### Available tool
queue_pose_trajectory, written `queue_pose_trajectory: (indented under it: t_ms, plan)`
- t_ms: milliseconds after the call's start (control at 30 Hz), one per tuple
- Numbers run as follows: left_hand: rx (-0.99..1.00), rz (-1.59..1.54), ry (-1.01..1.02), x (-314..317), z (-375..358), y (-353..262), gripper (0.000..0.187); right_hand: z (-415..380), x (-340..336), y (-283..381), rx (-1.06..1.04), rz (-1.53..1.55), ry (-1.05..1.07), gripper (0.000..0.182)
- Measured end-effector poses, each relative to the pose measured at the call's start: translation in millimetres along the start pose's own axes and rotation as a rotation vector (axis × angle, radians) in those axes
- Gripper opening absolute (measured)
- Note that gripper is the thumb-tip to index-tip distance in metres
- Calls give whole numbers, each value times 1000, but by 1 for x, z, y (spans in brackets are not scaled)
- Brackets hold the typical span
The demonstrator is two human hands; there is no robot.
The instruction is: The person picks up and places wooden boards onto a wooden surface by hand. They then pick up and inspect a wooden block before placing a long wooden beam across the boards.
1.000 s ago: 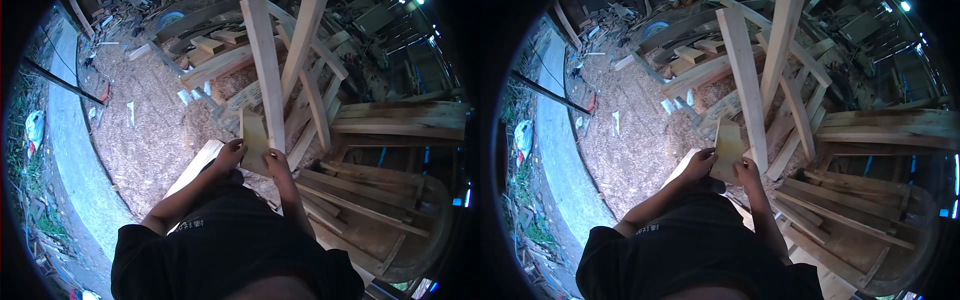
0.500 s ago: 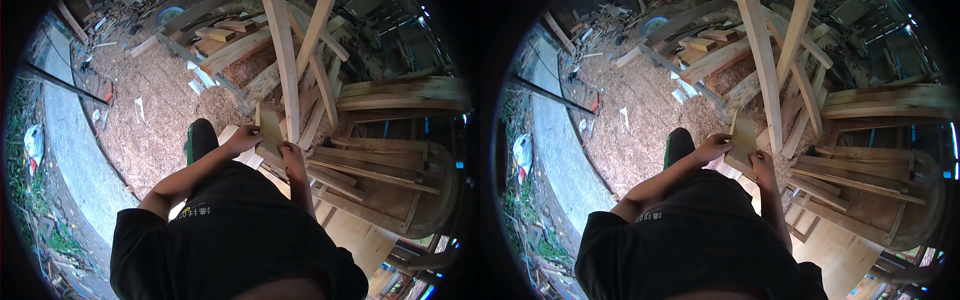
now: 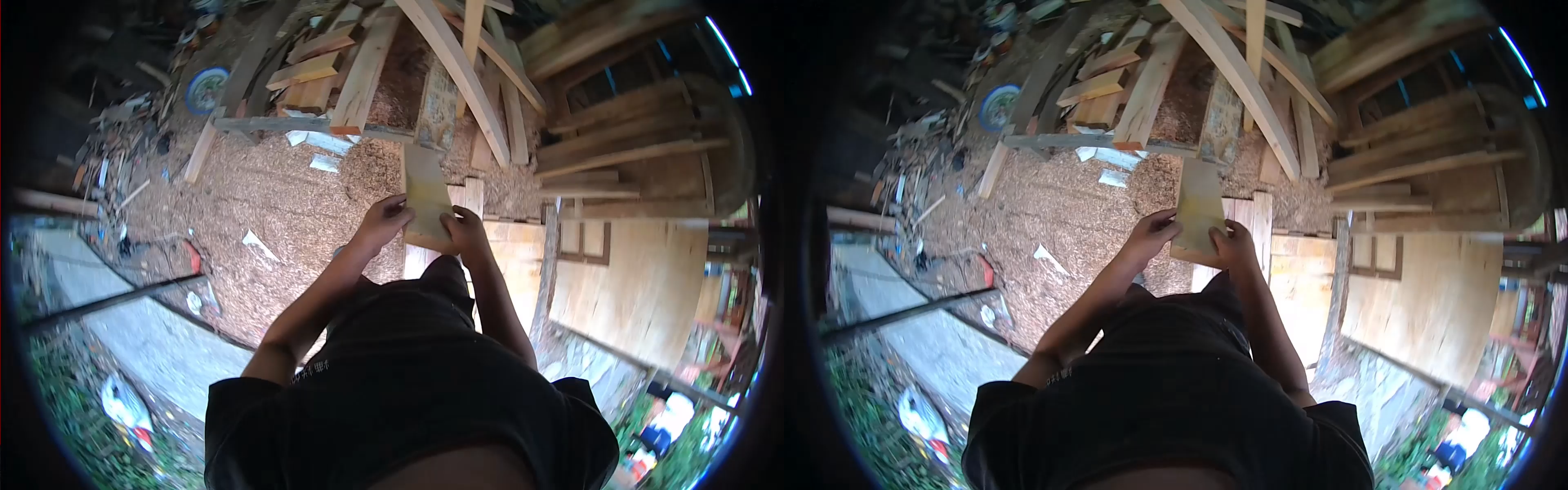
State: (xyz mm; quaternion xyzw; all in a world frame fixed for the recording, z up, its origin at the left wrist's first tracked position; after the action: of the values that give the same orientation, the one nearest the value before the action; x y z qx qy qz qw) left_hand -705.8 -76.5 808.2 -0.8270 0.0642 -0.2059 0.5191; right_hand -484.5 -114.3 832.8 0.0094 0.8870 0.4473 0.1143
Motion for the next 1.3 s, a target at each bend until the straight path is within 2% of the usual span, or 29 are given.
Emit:
queue_pose_trajectory:
  t_ms: [33, 133, 233, 300, 367, 433, 600, 733, 767, 900, 933, 1067, 1167, 1300]
  plan:
    - [-16, -20, -15, -17, -11, 5, 52, -19, 20, 2, 34, 0, -62, 60]
    - [-86, -14, 76, -54, -44, 28, 53, -40, 59, -58, 83, 5, -167, 62]
    - [-181, -66, 123, -65, -77, 49, 52, -84, 88, -93, 80, 87, -192, 64]
    - [-251, -37, 170, -73, -94, 72, 50, -123, 102, -92, 197, 110, -224, 59]
    - [-272, -17, 220, -73, -110, 92, 50, -143, 112, -132, 211, 103, -313, 60]
    - [-356, 41, 306, -76, -124, 115, 49, -170, 120, -156, 334, 176, -329, 67]
    - [-380, 199, 388, -69, -163, 156, 49, -228, 153, -230, 327, 382, -474, 63]
    - [-379, 288, 543, -63, -214, 172, 49, -289, 182, -277, 321, 397, -583, 64]
    - [-360, 314, 596, -63, -226, 177, 49, -298, 194, -311, 286, 380, -629, 63]
    - [-321, 443, 740, -58, -275, 211, 49, -380, 219, -326, 271, 543, -743, 64]
    - [-347, 446, 803, -54, -286, 217, 46, -385, 229, -360, 252, 549, -766, 62]
    - [-408, 430, 944, -20, -336, 217, 40, -462, 239, -345, 298, 636, -887, 61]
    - [-428, 457, 1053, -3, -351, 233, 40, -486, 241, -366, 327, 612, -948, 64]
    - [-421, 459, 1125, 20, -361, 251, 40, -493, 234, -398, 251, 709, -991, 59]
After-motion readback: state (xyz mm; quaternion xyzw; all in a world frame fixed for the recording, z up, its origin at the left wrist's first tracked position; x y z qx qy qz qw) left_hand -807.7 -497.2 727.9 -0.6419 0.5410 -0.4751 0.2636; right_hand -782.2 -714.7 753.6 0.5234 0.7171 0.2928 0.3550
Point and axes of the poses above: each hand's wrist, its own z-axis towards the middle knuckle, its own x-axis out of the palm, y = z × x, the point moved 1 cm from there along z, towards the middle knuckle, and after that the axes turned 1 degree about y, right-handed, at the moved point
